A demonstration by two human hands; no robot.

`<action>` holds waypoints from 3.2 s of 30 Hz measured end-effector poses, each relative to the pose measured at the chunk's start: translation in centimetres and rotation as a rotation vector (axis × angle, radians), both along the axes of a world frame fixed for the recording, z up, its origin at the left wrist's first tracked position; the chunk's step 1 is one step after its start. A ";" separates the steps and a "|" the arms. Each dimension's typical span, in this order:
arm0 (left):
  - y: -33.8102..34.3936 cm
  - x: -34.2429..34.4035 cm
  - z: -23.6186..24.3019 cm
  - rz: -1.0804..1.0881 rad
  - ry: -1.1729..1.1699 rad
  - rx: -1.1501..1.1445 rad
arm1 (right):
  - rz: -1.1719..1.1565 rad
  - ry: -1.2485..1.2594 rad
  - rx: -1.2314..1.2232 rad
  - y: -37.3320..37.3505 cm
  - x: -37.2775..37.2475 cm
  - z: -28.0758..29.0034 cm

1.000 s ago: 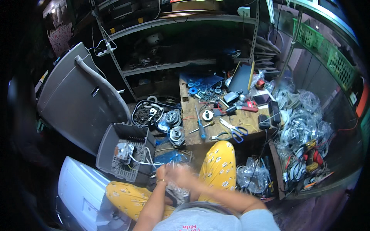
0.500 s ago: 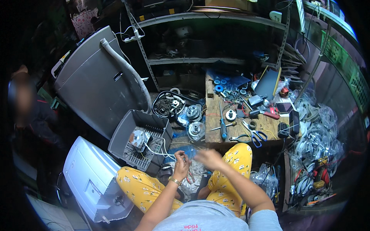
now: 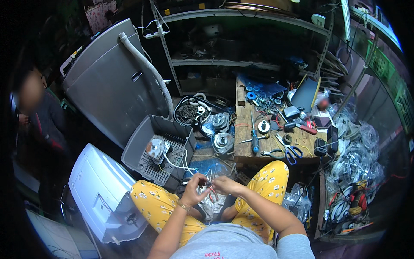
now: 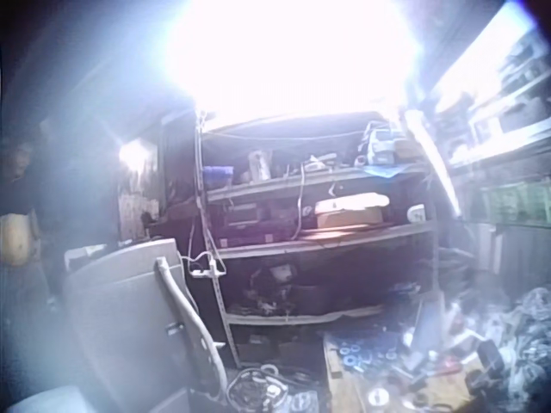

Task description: The person sits on the floor and uses scissors to cut wires, then uses a screwdriver to tighten screws on a white appliance casing. They handle various small components and tools on a cluttered workbench.

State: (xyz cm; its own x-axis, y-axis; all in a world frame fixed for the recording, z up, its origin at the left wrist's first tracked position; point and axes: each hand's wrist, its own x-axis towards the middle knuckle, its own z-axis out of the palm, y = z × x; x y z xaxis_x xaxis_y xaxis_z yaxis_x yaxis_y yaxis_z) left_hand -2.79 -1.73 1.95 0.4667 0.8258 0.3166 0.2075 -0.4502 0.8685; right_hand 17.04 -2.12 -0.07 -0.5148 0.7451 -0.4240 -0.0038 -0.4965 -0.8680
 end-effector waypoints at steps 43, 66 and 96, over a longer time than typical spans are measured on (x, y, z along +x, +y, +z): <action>-3.8 -3.1 -0.3 -0.043 0.144 -0.191 | 0.108 -0.460 1.047 -5.2 -1.7 2.1; 1.4 0.7 -3.6 -0.488 0.364 -0.694 | 0.430 -0.878 1.666 -4.1 2.0 2.4; 12.8 16.7 2.7 0.036 0.265 0.434 | -1.342 -1.193 -0.031 16.7 35.4 1.7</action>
